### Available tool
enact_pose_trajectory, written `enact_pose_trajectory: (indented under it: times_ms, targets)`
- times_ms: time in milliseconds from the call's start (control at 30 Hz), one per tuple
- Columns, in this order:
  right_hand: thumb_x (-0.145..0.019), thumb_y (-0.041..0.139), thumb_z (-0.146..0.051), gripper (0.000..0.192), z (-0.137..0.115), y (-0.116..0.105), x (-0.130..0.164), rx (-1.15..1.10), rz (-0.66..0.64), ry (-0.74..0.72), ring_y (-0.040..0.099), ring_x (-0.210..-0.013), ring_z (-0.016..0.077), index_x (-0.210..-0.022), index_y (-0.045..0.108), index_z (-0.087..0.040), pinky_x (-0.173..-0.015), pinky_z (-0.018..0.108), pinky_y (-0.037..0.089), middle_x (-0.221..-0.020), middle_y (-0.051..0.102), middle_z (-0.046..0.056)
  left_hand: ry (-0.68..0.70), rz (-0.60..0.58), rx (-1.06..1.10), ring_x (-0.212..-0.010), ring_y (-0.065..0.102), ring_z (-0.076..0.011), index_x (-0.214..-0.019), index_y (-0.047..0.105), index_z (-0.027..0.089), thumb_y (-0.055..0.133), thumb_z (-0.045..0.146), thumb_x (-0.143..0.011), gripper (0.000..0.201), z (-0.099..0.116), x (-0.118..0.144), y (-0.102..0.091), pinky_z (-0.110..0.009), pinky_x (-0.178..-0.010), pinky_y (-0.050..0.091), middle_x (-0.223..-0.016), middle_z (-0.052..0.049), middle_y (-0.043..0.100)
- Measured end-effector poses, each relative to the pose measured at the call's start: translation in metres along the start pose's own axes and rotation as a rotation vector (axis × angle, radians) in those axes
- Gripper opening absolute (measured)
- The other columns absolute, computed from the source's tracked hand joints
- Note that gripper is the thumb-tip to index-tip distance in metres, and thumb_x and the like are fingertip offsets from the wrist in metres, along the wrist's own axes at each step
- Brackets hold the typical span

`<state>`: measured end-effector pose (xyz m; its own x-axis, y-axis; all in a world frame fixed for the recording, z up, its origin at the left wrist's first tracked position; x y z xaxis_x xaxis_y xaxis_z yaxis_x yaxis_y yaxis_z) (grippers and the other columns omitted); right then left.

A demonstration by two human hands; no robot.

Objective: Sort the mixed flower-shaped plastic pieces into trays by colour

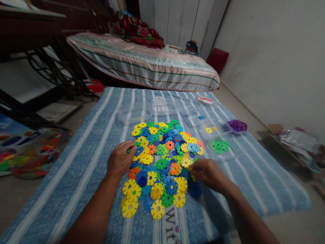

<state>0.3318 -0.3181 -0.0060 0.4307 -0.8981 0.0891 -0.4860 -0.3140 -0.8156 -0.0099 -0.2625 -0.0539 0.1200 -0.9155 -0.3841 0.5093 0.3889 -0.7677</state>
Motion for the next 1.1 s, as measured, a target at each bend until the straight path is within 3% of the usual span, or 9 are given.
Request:
enact_pose_trajectory:
  times_ms: [100, 167, 267, 367, 433, 533, 700, 933, 1100]
  targets:
    - [-0.084, 0.062, -0.022, 0.017, 0.006, -0.024, -0.027, -0.002, 0.093, 0.002, 0.053, -0.056, 0.0123, -0.068, 0.062, -0.018, -0.053, 0.022, 0.032, -0.060, 0.058, -0.003, 0.004, -0.001, -0.001, -0.103, 0.066, -0.0266, -0.081, 0.070, 0.020, 0.046, 0.043, -0.081, 0.033, 0.000, 0.000, 0.000, -0.040, -0.096, 0.050, -0.104, -0.008, 0.073]
    - [-0.084, 0.061, -0.027, 0.018, 0.013, -0.048, -0.049, 0.013, 0.366, -0.022, 0.054, -0.055, 0.0131, -0.069, 0.062, -0.018, -0.055, 0.023, 0.034, -0.059, 0.059, -0.002, 0.004, 0.000, -0.002, -0.103, 0.066, -0.0263, -0.081, 0.069, 0.020, 0.047, 0.044, -0.080, 0.033, 0.000, 0.000, 0.000, -0.039, -0.097, 0.050, -0.104, -0.008, 0.073]
    - [-0.081, 0.061, -0.029, 0.013, 0.023, -0.083, -0.074, 0.087, 0.909, 0.008, 0.061, -0.065, 0.0180, -0.080, 0.064, -0.017, -0.064, 0.027, 0.041, -0.072, 0.066, 0.004, 0.003, 0.003, -0.009, -0.103, 0.066, -0.0258, -0.081, 0.069, 0.020, 0.046, 0.044, -0.081, 0.033, 0.000, -0.001, -0.001, -0.038, -0.097, 0.050, -0.105, -0.009, 0.073]
    - [-0.082, 0.059, -0.035, 0.020, 0.026, -0.092, -0.080, 0.125, 1.063, 0.005, 0.062, -0.068, 0.0198, -0.088, 0.065, -0.017, -0.066, 0.028, 0.044, -0.076, 0.068, 0.006, 0.004, 0.006, -0.009, -0.103, 0.066, -0.0260, -0.081, 0.069, 0.020, 0.046, 0.044, -0.081, 0.033, -0.001, 0.000, -0.001, -0.039, -0.096, 0.050, -0.104, -0.009, 0.073]
    - [-0.084, 0.056, -0.036, 0.020, 0.024, -0.082, -0.075, 0.116, 0.959, -0.029, 0.061, -0.064, 0.0183, -0.082, 0.065, -0.018, -0.063, 0.027, 0.042, -0.071, 0.066, 0.005, 0.007, 0.007, -0.007, -0.103, 0.066, -0.0263, -0.081, 0.069, 0.020, 0.046, 0.044, -0.081, 0.033, -0.001, 0.000, -0.001, -0.040, -0.097, 0.050, -0.105, -0.009, 0.073]
    - [-0.086, 0.052, -0.035, 0.021, 0.022, -0.051, -0.061, 0.051, 0.645, -0.078, 0.058, -0.059, 0.0155, -0.076, 0.063, -0.020, -0.057, 0.024, 0.039, -0.067, 0.064, 0.002, 0.005, 0.011, -0.004, -0.104, 0.066, -0.0261, -0.082, 0.069, 0.020, 0.047, 0.044, -0.081, 0.032, 0.000, 0.000, 0.000, -0.039, -0.098, 0.050, -0.105, -0.009, 0.073]
    - [-0.091, 0.050, -0.028, 0.019, 0.015, -0.001, -0.033, 0.079, 0.201, -0.111, 0.059, -0.065, 0.0149, -0.085, 0.066, -0.020, -0.061, 0.023, 0.037, -0.075, 0.067, 0.003, 0.003, 0.008, 0.003, -0.103, 0.066, -0.0252, -0.083, 0.069, 0.020, 0.047, 0.043, -0.081, 0.032, 0.000, 0.001, 0.001, -0.038, -0.098, 0.049, -0.106, -0.008, 0.073]
    - [-0.089, 0.057, -0.023, 0.014, -0.005, 0.013, -0.010, 0.248, -0.101, -0.016, 0.063, -0.073, 0.0159, -0.097, 0.068, -0.022, -0.058, 0.023, 0.030, -0.083, 0.070, 0.003, -0.004, 0.006, -0.003, -0.106, 0.065, -0.0243, -0.086, 0.070, 0.020, 0.047, 0.043, -0.082, 0.032, -0.001, 0.001, 0.002, -0.037, -0.100, 0.048, -0.108, -0.007, 0.073]
    - [-0.088, 0.058, -0.024, 0.022, -0.009, 0.015, -0.009, 0.297, -0.209, -0.008, 0.065, -0.075, 0.0189, -0.108, 0.067, -0.025, -0.058, 0.025, 0.026, -0.082, 0.072, 0.003, -0.023, -0.002, -0.009, -0.105, 0.065, -0.0241, -0.085, 0.070, 0.021, 0.047, 0.042, -0.081, 0.031, 0.001, 0.001, 0.002, -0.036, -0.099, 0.048, -0.107, -0.007, 0.073]
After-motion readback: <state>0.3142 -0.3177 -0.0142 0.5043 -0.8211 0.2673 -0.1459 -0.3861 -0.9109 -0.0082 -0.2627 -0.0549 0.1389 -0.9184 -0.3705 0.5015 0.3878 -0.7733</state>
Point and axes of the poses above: each hand's wrist, its own x-axis away from the middle knuckle, its own y-axis out of the palm, z = x × y, the point moved 2 cm from there along -x, towards the middle knuckle
